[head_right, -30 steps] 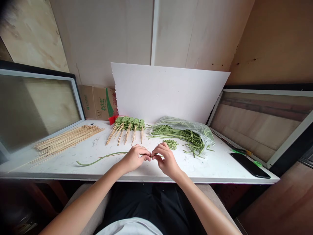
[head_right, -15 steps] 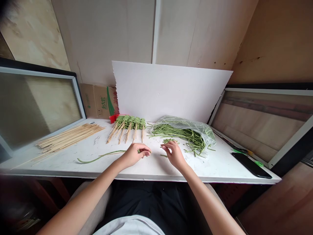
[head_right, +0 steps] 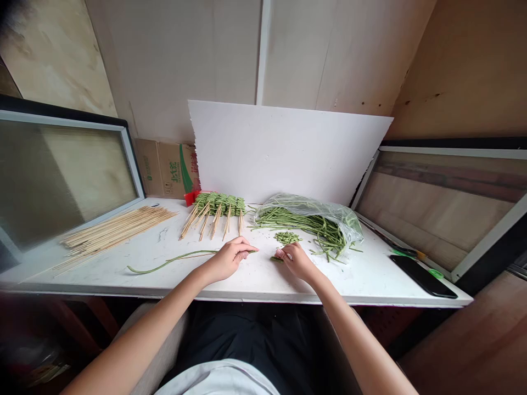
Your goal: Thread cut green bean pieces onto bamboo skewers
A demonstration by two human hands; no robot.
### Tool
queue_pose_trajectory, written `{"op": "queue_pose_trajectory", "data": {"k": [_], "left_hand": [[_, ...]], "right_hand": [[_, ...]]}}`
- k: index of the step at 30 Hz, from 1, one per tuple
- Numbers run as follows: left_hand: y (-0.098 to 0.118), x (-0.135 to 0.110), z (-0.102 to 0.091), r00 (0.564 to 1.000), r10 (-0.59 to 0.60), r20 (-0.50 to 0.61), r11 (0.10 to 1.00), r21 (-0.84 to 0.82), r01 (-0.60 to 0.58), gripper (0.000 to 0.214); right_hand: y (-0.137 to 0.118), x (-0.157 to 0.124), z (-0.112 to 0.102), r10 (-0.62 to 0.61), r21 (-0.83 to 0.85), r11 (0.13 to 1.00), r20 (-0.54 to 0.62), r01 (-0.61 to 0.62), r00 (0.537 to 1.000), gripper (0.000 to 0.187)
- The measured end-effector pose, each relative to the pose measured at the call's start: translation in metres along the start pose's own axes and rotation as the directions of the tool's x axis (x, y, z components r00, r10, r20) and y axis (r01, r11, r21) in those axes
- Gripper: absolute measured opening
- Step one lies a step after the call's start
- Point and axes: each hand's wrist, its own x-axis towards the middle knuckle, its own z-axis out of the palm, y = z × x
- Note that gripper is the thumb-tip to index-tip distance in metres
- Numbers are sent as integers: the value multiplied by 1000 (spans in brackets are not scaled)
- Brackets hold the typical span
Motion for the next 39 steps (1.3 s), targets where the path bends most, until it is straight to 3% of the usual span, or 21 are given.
{"op": "queue_pose_trajectory", "data": {"k": [4, 8, 12, 16, 19, 23, 31, 34, 39], "left_hand": [[-3, 3, 2, 997, -46, -69, 997, -70, 41, 33], [-5, 4, 4, 991, -98, -88, 985, -152, 84, 35], [-5, 5, 7, 993, -101, -64, 976, -200, 87, 39], [-3, 4, 11, 991, -119, -54, 967, -234, 103, 39], [-1, 4, 9, 991, -130, -42, 963, -244, 116, 39], [-1, 3, 4, 992, -119, -47, 978, -179, 109, 18], [6, 2, 5, 996, -32, -78, 997, -76, 26, 11], [9, 1, 7, 998, 1, -67, 999, -54, -4, 10], [8, 1, 11, 998, 58, -24, 986, -156, -61, 24]], "right_hand": [[-3, 1, -7, 32, 66, 997, -7, -32, 999, 55], [-29, 1, -16, 27, 152, 988, -31, -22, 999, 46], [-69, -2, -19, -99, 255, 961, -30, 104, 995, 45], [-92, -3, -12, -244, 241, 936, -80, 256, 967, 25], [-91, -2, -9, -294, 182, 929, -169, 323, 941, 21], [-85, -1, -15, -261, 143, 942, -256, 304, 931, 17], [-91, -2, -15, -276, 152, 936, -247, 319, 929, 6], [-91, -2, -13, -263, 181, 934, -230, 306, 937, 11], [-90, -2, -9, -210, 335, 905, -185, 262, 960, 16]]}}
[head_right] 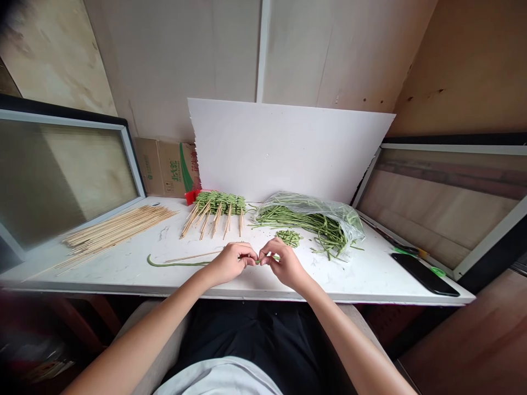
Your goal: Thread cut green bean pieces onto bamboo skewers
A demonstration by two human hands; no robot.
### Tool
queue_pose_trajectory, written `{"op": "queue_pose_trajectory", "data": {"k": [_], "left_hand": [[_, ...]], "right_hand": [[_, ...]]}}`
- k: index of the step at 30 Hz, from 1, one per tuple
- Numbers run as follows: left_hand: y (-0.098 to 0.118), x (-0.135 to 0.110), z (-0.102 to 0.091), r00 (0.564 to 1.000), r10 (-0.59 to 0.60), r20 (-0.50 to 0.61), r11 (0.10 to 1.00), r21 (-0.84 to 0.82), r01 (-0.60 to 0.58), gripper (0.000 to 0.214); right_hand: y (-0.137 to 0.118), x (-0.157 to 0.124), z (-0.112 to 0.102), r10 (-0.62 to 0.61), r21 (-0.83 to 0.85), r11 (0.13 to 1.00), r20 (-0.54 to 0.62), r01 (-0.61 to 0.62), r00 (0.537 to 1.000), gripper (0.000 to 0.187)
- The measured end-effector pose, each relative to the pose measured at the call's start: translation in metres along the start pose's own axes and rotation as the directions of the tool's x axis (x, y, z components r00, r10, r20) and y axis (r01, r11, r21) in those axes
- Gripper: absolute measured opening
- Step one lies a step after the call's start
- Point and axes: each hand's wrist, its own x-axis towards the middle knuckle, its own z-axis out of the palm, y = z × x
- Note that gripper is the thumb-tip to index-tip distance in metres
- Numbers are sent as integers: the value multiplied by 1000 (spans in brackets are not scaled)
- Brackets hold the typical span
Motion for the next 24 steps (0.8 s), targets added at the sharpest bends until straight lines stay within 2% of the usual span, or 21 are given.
{"op": "queue_pose_trajectory", "data": {"k": [7, 16, 19, 22, 24], "left_hand": [[5, 0, -1, 998, -36, 43, 985, -166, 43, 25], [18, 0, -3, 993, -64, 95, 967, -239, 85, 17], [18, 1, -5, 995, -81, 57, 979, -184, 90, 17], [16, 2, -5, 995, -96, -29, 991, -97, 93, 10], [14, 2, -4, 994, -91, -59, 994, -74, 86, 9]], "right_hand": [[7, 0, 4, 53, 251, 966, 56, -66, 997, 33], [8, 0, 11, 108, 504, 848, 140, -165, 984, 43], [10, 0, 9, 111, 439, 889, 67, -129, 992, 39], [7, 0, 4, 77, 186, 981, -104, -57, 992, 28], [1, 0, 0, 10, 34, 999, -176, -4, 984, 21]]}}
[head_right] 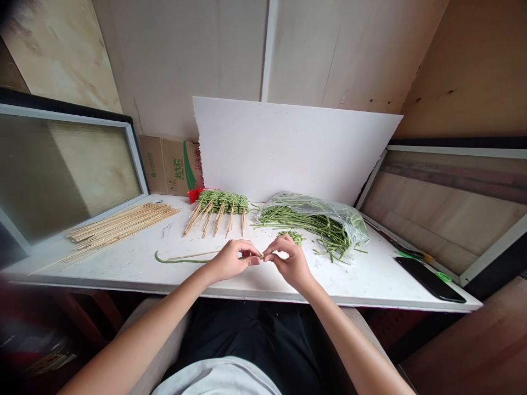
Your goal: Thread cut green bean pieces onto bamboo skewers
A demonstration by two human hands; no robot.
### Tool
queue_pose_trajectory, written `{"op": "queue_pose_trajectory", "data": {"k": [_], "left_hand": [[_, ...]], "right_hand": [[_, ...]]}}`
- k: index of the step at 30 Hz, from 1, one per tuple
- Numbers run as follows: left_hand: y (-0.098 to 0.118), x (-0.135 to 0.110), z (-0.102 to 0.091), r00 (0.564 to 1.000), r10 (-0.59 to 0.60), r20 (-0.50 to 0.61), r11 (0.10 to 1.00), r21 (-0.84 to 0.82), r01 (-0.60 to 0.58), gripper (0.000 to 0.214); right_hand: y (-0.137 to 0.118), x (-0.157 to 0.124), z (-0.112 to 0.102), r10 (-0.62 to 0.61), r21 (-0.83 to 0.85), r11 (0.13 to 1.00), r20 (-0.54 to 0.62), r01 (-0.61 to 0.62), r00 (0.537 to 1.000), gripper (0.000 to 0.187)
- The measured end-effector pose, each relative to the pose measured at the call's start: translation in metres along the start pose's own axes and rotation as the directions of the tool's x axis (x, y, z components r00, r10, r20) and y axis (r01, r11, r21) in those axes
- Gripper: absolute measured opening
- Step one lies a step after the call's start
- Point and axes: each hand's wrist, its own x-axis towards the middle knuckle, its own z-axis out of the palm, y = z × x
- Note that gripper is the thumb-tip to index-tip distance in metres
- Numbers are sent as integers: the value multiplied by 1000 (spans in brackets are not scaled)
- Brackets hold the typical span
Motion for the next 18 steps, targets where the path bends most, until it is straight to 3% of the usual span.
{"op": "queue_pose_trajectory", "data": {"k": [4, 8, 14, 18], "left_hand": [[-4, 0, 5, 998, 33, -45, 999, -29, -34, 8], [-6, 0, 10, 997, 43, -67, 995, -86, -49, 6], [-6, 0, 9, 997, 39, -62, 981, -185, -50, 6], [-6, 0, 8, 998, 47, -38, 971, -231, -54, 10]], "right_hand": [[-13, 1, -1, -139, -105, 985, -18, 136, 990, 14], [-18, -1, 3, -176, -110, 978, 15, 177, 984, 21], [-18, -4, 10, -83, 5, 997, 3, 83, 997, 23], [-13, -5, 16, 28, 187, 982, 9, -29, 1000, 32]]}}
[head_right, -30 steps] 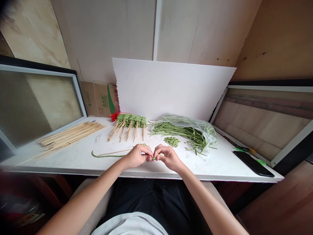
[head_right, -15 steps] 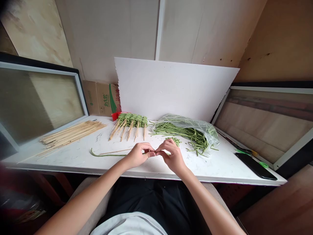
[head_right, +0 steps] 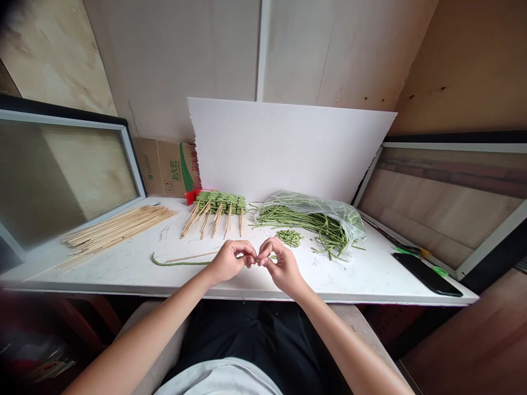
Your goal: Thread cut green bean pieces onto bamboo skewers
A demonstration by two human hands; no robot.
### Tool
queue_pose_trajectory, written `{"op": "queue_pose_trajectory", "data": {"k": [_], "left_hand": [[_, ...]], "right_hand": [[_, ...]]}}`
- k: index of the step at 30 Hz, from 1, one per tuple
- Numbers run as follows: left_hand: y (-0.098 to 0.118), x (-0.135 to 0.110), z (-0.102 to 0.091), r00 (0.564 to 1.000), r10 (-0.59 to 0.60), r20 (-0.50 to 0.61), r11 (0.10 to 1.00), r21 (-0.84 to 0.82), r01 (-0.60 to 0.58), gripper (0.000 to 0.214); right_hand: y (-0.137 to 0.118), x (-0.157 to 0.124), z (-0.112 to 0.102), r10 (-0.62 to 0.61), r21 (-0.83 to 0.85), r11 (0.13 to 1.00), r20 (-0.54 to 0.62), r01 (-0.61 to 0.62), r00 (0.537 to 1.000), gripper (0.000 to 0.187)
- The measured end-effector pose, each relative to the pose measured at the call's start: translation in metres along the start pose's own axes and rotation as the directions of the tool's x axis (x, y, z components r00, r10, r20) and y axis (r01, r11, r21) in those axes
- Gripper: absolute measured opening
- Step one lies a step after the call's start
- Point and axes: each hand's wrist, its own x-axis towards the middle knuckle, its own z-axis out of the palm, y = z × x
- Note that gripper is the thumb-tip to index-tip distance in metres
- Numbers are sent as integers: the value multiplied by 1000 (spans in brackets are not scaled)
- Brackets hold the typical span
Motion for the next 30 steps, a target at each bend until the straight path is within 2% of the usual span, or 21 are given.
{"op": "queue_pose_trajectory", "data": {"k": [3, 5, 8, 12, 16, 19, 23, 27, 30], "left_hand": [[-2, 1, -1, 1000, -28, 0, 999, -47, 28, 15], [-4, 2, -1, 999, -37, -7, 998, -46, 36, 19], [-9, 3, -3, 998, -62, -23, 998, -22, 62, 28], [-15, 3, -5, 996, -69, -56, 996, 47, 72, 31], [-19, 3, -6, 994, -85, -62, 985, 148, 93, 32], [-20, 2, -7, 992, -118, -49, 978, 169, 125, 30], [-21, 1, -6, 988, -153, -2, 971, 187, 151, 26], [-22, 0, -5, 972, -234, -2, 963, 136, 232, 32], [-24, -1, -5, 965, -263, -22, 961, 89, 264, 48]], "right_hand": [[10, 2, -4, 94, 161, 983, -17, -90, 995, 35], [19, 5, -12, 135, 157, 980, -63, -124, 989, 35], [39, 7, -32, 128, -71, 988, -131, -138, 983, 33], [74, 3, -57, 155, -414, 890, -116, -189, 981, 40], [99, -6, -65, 247, -523, 819, -49, -235, 968, 36], [102, -10, -65, 232, -566, 810, 67, -155, 970, 33], [100, -11, -67, 180, -588, 808, 171, -46, 969, 42], [97, -6, -71, 194, -596, 802, 193, -43, 962, 49], [77, 1, -67, 215, -519, 849, 175, -95, 961, 47]]}}
